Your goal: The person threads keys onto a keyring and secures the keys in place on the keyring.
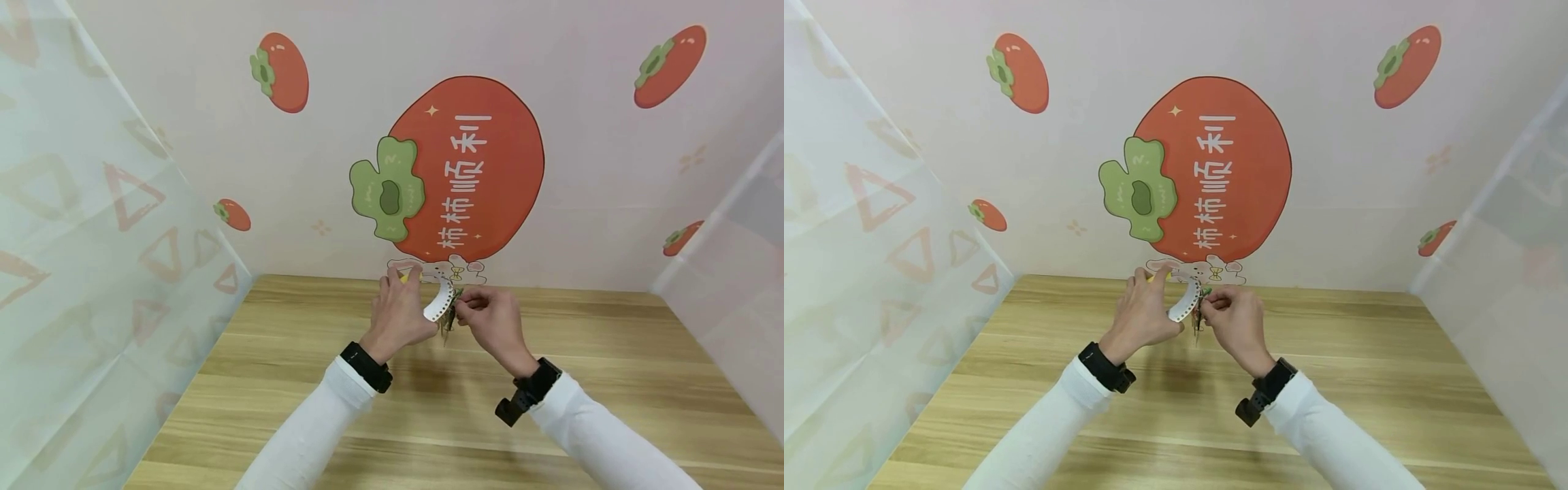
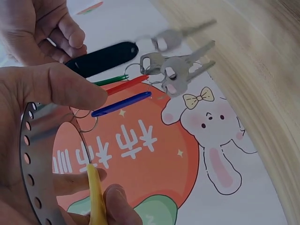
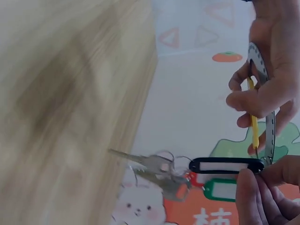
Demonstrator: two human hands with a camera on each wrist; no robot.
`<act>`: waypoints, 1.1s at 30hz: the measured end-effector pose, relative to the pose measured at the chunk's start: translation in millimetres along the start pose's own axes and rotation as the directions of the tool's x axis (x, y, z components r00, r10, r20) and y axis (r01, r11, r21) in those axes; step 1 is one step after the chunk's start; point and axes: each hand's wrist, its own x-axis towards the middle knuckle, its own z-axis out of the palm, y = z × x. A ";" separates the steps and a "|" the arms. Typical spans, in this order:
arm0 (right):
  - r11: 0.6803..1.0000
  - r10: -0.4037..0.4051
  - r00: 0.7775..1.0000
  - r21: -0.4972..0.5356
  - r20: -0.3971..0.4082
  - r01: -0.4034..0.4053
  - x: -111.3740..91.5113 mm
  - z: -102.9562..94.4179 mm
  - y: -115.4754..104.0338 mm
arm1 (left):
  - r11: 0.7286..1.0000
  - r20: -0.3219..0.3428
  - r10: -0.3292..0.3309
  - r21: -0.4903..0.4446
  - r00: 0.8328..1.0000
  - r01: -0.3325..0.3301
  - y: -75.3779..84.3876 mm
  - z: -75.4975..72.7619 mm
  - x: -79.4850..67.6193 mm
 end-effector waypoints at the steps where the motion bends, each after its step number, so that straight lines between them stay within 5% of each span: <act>1: 0.998 -0.043 0.999 -0.048 -0.005 0.042 0.3 -0.5 -0.1 | 1.000 0.002 0.001 -0.002 1.000 -0.001 -0.1 -0.1 -0.1; 8: 0.914 -0.222 0.971 -0.327 0.090 0.240 6.1 -6.1 -5.2 | 1.000 0.043 -0.001 -0.012 0.999 0.002 -1.8 0.1 -0.3; 19: 0.822 -0.275 0.909 -0.414 0.314 0.392 16.5 -14.5 -17.9 | 1.000 0.107 -0.004 -0.017 0.994 0.006 -3.0 0.0 -0.5; 22: 0.835 -0.259 0.914 -0.403 0.312 0.374 16.0 -14.6 -16.9 | 1.000 0.105 -0.009 -0.026 0.994 0.012 -2.9 -0.1 -0.3; 27: 0.903 -0.164 0.956 -0.353 0.244 0.245 12.2 -14.7 -14.9 | 1.000 0.072 -0.002 -0.025 0.997 0.004 -2.4 -0.7 0.2; 33: 0.927 -0.077 0.979 -0.347 0.187 0.139 8.0 -15.7 -12.1 | 1.000 0.043 0.003 -0.012 0.999 -0.002 -1.8 -1.8 1.0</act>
